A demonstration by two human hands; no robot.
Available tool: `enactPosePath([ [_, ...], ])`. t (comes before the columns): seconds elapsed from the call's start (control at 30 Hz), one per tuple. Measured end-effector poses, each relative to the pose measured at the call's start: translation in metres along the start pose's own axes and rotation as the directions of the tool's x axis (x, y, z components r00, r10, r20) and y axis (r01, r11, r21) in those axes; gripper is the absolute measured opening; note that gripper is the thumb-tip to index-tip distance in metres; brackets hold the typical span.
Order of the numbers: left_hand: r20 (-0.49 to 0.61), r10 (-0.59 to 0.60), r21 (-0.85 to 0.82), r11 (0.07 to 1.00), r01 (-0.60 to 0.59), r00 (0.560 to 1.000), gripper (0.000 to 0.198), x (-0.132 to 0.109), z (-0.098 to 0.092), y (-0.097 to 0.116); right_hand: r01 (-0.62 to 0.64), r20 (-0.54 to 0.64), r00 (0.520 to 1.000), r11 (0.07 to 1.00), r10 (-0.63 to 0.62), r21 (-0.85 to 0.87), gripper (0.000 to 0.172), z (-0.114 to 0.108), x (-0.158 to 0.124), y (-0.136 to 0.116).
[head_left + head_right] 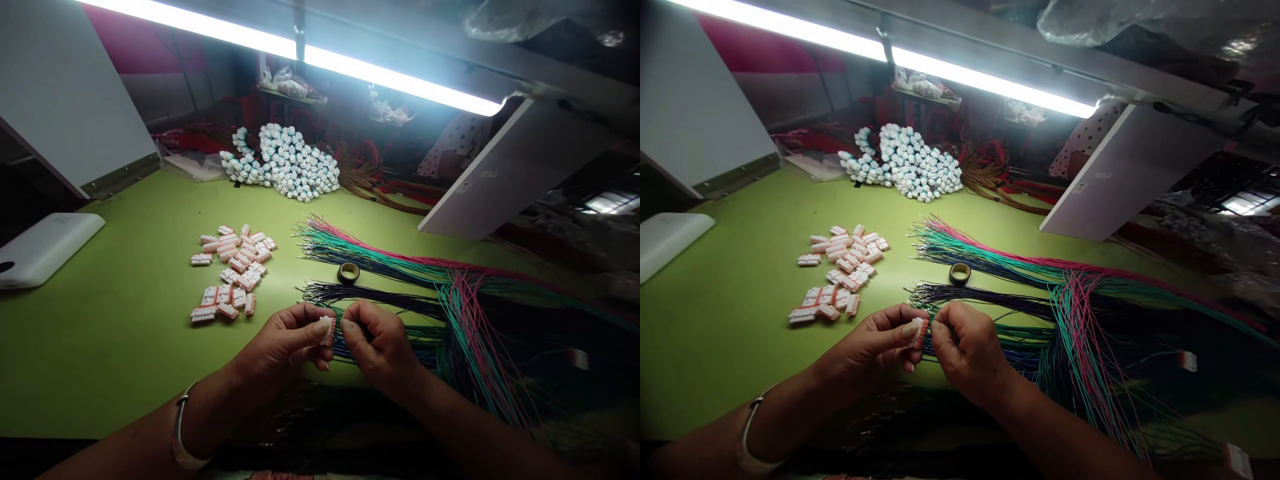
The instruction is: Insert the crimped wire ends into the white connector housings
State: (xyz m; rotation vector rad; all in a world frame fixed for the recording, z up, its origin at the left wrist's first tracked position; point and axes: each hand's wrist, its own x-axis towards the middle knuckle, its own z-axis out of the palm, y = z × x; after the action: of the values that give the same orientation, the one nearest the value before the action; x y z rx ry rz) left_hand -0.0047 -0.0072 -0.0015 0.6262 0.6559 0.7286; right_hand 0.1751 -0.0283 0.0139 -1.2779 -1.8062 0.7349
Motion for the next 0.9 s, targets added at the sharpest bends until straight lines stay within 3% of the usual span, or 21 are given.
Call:
enactPosePath([
  [0.4, 0.005, 0.028, 0.029, 0.999, -0.028, 1.0, 0.016, -0.002, 0.002, 0.0006, -0.013, -0.01, 1.0, 0.999, 0.013, 0.043, 0.02, 0.0023, -0.0023, -0.0002],
  [0.6, -0.023, 0.009, 0.015, 1.0, -0.009, 1.0, 0.017, -0.0015, 0.0005, 0.002, 0.054, 0.03, 0.998, 0.998, -0.054, 0.02, 0.015, -0.0027, -0.0008, 0.0001],
  [0.9, 0.001, 0.034, 0.063, 0.997, -0.034, 0.999, 0.019, -0.0028, 0.0017, 0.0029, 0.001, 0.008, 1.0, 0.998, -0.002, 0.06, 0.016, 0.0009, -0.0032, 0.0004],
])
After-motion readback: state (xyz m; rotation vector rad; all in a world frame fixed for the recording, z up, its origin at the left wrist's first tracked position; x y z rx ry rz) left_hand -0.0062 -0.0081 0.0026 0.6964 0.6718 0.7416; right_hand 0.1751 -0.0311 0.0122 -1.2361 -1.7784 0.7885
